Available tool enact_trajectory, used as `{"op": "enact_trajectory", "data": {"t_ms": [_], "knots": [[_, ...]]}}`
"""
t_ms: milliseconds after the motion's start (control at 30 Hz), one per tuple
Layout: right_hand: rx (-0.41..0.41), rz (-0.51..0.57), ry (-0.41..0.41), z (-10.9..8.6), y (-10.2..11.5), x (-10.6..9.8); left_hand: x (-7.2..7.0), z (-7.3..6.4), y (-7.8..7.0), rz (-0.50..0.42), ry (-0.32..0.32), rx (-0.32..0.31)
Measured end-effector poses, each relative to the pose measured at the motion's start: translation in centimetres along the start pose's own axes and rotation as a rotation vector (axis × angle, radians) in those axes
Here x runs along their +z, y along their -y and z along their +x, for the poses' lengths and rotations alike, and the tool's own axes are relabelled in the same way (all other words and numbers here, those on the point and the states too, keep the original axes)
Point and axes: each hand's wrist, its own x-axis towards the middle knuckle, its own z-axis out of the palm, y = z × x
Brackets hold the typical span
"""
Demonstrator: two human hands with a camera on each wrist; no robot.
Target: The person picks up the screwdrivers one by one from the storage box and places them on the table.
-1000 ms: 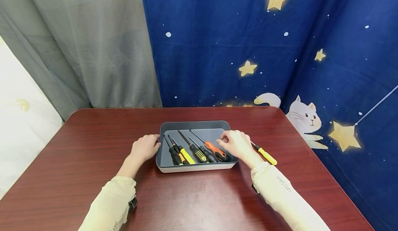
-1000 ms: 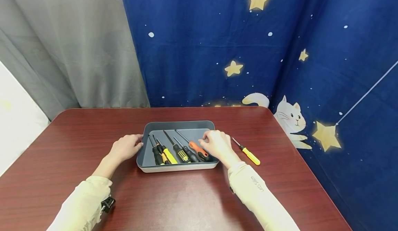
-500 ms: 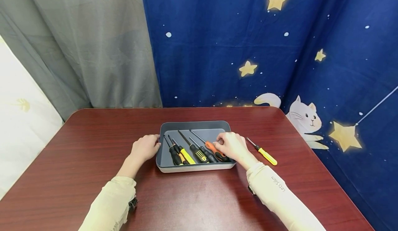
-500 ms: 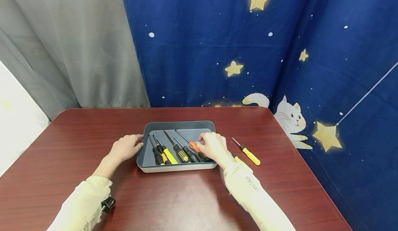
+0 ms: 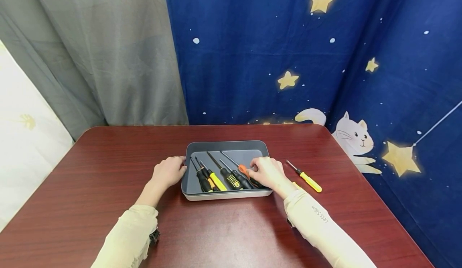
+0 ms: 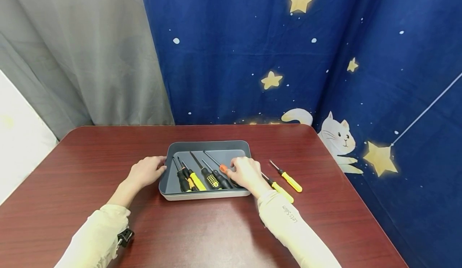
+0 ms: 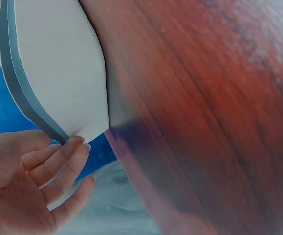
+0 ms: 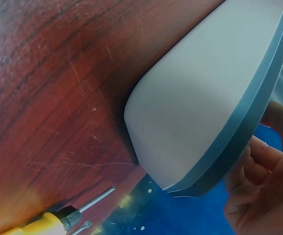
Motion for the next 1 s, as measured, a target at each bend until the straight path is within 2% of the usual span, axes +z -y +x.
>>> {"op": "enact_trajectory", "data": {"t_ms": [400,733,1000], "knots": [[0.014,-0.027,0.026,0.2,0.0,0.4,0.0,0.1,0.0,0.003,-0.004,0.006],[-0.012,-0.036,0.004,0.0,0.0,0.6,0.0,0.0,0.0,0.002,0.001,0.001],[0.007,-0.068,0.031,0.2,0.0,1.2,0.1,0.0,0.0,0.004,0.003,-0.001]]}}
